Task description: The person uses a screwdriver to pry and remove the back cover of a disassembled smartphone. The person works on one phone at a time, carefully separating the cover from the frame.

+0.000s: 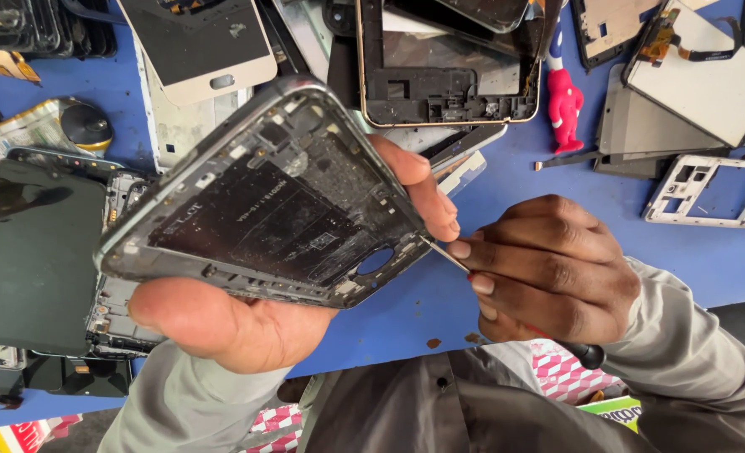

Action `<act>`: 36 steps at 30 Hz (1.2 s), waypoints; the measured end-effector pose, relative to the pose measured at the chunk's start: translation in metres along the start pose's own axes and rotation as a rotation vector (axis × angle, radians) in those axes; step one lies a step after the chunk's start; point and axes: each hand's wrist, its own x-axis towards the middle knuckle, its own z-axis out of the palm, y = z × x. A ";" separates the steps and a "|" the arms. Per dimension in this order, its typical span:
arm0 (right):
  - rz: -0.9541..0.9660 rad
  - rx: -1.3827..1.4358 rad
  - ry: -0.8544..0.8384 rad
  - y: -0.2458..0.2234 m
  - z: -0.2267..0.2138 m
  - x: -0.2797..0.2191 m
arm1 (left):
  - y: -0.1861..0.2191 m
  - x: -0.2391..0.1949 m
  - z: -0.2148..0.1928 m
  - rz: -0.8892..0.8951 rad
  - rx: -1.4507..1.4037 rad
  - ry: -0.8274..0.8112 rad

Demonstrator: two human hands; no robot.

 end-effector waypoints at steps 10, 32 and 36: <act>0.032 0.070 -0.040 0.000 -0.001 -0.001 | 0.003 -0.002 0.009 -0.046 0.200 0.069; 0.027 0.014 0.022 -0.011 0.016 -0.024 | -0.004 -0.014 -0.016 0.031 -0.352 -0.165; 0.026 0.020 0.038 -0.010 0.019 -0.027 | -0.001 -0.011 -0.012 0.029 -0.389 -0.164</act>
